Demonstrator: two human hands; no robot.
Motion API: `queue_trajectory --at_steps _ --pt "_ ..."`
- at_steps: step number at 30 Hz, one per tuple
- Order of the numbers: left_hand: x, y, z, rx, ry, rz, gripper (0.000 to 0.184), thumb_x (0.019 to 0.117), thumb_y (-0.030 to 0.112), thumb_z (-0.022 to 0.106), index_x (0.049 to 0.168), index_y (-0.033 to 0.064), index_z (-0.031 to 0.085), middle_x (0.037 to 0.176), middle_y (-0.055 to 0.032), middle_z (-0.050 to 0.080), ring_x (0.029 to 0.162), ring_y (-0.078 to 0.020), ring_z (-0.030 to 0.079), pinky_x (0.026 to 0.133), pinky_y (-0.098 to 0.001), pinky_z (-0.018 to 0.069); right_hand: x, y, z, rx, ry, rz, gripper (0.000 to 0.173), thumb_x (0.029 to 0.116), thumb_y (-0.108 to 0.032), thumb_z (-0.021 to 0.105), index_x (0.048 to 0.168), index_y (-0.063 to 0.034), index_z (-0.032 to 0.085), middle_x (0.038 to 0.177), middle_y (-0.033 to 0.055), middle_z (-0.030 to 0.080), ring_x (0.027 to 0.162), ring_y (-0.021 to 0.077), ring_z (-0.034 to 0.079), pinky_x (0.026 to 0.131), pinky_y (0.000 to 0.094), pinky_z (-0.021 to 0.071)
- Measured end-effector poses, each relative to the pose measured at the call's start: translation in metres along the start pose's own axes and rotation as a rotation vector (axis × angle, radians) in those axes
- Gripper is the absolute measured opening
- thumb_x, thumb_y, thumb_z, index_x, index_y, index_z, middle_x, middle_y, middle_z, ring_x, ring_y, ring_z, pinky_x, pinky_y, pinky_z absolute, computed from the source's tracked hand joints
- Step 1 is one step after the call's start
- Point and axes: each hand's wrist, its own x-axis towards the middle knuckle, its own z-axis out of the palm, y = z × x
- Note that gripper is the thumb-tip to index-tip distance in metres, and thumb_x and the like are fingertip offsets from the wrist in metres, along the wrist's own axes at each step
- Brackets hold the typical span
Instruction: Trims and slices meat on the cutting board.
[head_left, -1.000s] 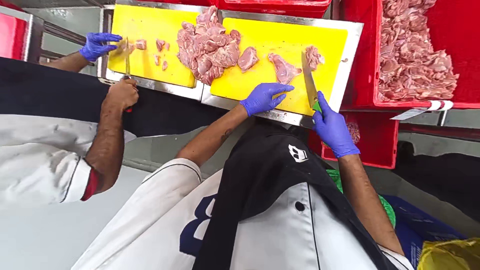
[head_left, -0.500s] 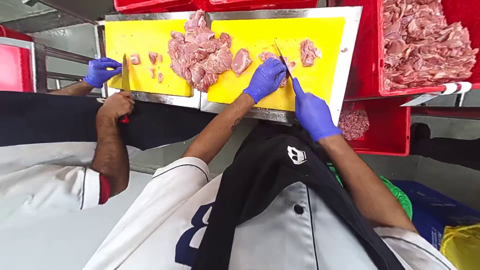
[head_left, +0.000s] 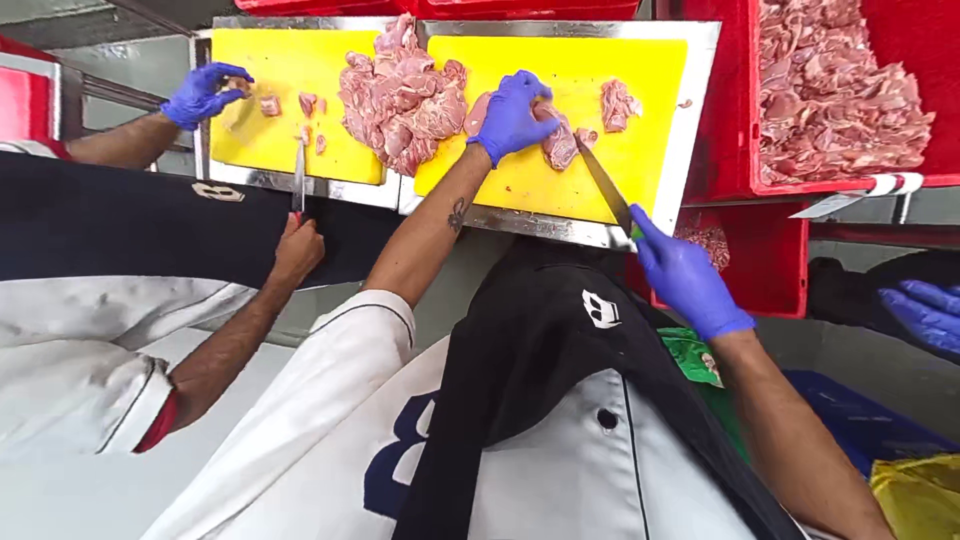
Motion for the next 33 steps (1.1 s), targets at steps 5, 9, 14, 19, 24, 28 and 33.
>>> queue_trajectory --at_steps 5,9,14,19,24,28,33 --pt "-0.001 0.016 -0.008 -0.024 -0.317 -0.019 0.032 0.0907 0.034 0.071 0.100 0.0041 0.068 0.095 -0.0147 0.069 0.092 -0.0302 0.067 0.084 -0.0528 0.0539 0.043 0.016 -0.012 0.191 0.091 0.085 0.052 0.1104 -0.029 0.039 0.162 -0.0297 0.033 0.087 0.0143 0.067 0.071 0.0307 0.065 0.066 0.0566 0.0536" --pt "-0.030 0.036 -0.015 -0.797 -0.245 -0.193 0.025 0.1020 0.024 0.064 0.104 -0.0007 0.061 0.083 -0.0086 0.067 0.067 -0.0152 0.066 0.065 -0.0330 0.0595 0.023 0.006 -0.022 0.331 0.097 0.111 0.051 0.1102 -0.033 0.039 0.161 -0.0319 0.036 0.086 0.0065 0.066 0.061 0.0196 0.060 0.056 0.0440 0.0529" --pt "-0.072 0.027 0.005 -0.627 -0.019 -0.389 0.031 0.1035 0.030 0.061 0.111 -0.0005 0.065 0.081 -0.0104 0.070 0.067 -0.0186 0.070 0.067 -0.0386 0.0626 0.030 -0.037 -0.014 0.546 0.128 -0.016 0.053 0.1099 -0.031 0.041 0.162 -0.0335 0.032 0.088 0.0027 0.066 0.054 0.0140 0.055 0.049 0.0359 0.0515" --pt "-0.090 0.015 0.017 -0.194 0.006 -0.472 0.031 0.0966 0.035 0.065 0.099 0.0051 0.069 0.081 -0.0107 0.068 0.077 -0.0260 0.067 0.075 -0.0498 0.0560 0.052 -0.027 0.045 0.867 -0.150 0.122 0.051 0.1113 -0.027 0.042 0.162 -0.0293 0.033 0.080 0.0026 0.062 0.047 0.0130 0.049 0.041 0.0286 0.0453" --pt "-0.095 0.008 0.010 -0.195 -0.017 -0.516 0.026 0.0955 0.032 0.064 0.096 0.0056 0.068 0.080 -0.0107 0.068 0.076 -0.0261 0.068 0.072 -0.0502 0.0559 0.033 -0.006 0.051 0.945 -0.031 0.217 0.052 0.1115 -0.024 0.042 0.162 -0.0236 0.032 0.081 0.0016 0.062 0.047 0.0115 0.049 0.039 0.0261 0.0439" --pt "-0.095 0.000 0.006 -0.168 -0.058 -0.475 0.028 0.0954 0.033 0.063 0.093 0.0054 0.067 0.077 -0.0101 0.065 0.074 -0.0262 0.066 0.070 -0.0504 0.0538 0.027 -0.006 0.039 0.715 0.028 0.180 0.051 0.1107 -0.029 0.042 0.161 -0.0257 0.035 0.083 0.0018 0.064 0.049 0.0121 0.052 0.042 0.0296 0.0471" --pt "-0.102 -0.009 0.006 -0.274 -0.074 -0.371 0.032 0.0961 0.036 0.066 0.098 0.0046 0.067 0.070 -0.0057 0.061 0.064 -0.0195 0.061 0.064 -0.0431 0.0533 0.036 -0.053 0.033 0.253 0.017 -0.104 0.050 0.1101 -0.030 0.041 0.160 -0.0299 0.038 0.087 0.0108 0.069 0.071 0.0248 0.065 0.068 0.0502 0.0551"
